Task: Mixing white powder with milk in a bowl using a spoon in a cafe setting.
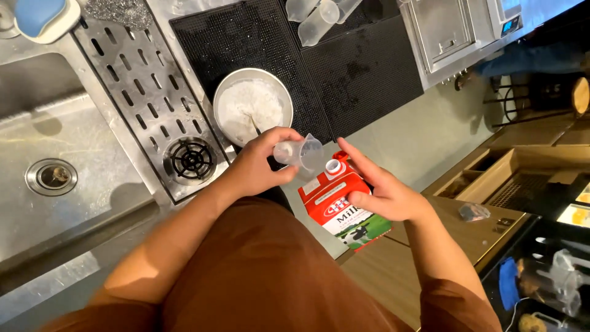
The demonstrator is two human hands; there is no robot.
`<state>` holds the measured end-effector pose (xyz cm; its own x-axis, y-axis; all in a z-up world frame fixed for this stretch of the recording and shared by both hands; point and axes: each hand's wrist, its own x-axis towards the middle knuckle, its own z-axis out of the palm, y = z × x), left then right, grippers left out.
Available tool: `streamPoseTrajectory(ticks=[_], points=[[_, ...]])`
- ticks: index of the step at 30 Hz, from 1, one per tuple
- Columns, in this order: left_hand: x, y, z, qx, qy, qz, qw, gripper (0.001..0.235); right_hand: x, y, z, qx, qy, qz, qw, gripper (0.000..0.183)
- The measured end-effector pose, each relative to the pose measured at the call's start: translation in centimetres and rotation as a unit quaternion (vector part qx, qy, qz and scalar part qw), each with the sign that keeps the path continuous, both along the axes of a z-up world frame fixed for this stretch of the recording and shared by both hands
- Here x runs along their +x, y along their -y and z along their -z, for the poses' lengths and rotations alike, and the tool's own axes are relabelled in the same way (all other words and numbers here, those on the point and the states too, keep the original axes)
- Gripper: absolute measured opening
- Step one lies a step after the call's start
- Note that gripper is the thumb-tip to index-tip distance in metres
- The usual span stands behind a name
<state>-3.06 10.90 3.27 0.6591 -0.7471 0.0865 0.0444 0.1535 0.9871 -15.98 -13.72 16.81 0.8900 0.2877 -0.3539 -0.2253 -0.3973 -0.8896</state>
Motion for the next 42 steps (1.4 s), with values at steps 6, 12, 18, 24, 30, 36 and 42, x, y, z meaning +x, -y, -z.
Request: streamPoseTrajectory(ticks=[6,12,18,24,30,36,42], points=[[-0.2,-0.2,0.0,0.02,-0.002,-0.02,1.0,0.052,1.8,-0.5,-0.8,-0.017,-0.071,-0.019,0.997,0.091],[-0.2,0.2,0.9,0.01,-0.005,-0.025,1.0,0.052,2.7,-0.2,-1.0,-0.05,-0.083,-0.046,0.994,0.087],[-0.1,0.3,1.3,-0.004,-0.02,-0.024,0.999,0.053,3.2,0.2,-1.1,-0.073,-0.084,-0.074,0.991,0.086],[-0.3,0.5,1.8,-0.04,-0.033,-0.028,0.998,0.052,3.9,0.0,-1.4,-0.067,-0.087,-0.081,0.991,0.086],[-0.3,0.3,1.3,-0.046,-0.039,-0.029,0.998,0.051,4.0,0.1,-1.3,-0.082,-0.074,-0.099,0.989,0.087],[-0.6,0.3,1.2,-0.039,-0.047,-0.021,0.998,0.051,3.8,0.2,-1.2,-0.07,-0.072,-0.102,0.99,0.086],[-0.8,0.5,1.1,-0.021,-0.047,-0.015,0.999,0.053,3.3,0.4,-0.9,-0.08,-0.061,-0.107,0.989,0.087]])
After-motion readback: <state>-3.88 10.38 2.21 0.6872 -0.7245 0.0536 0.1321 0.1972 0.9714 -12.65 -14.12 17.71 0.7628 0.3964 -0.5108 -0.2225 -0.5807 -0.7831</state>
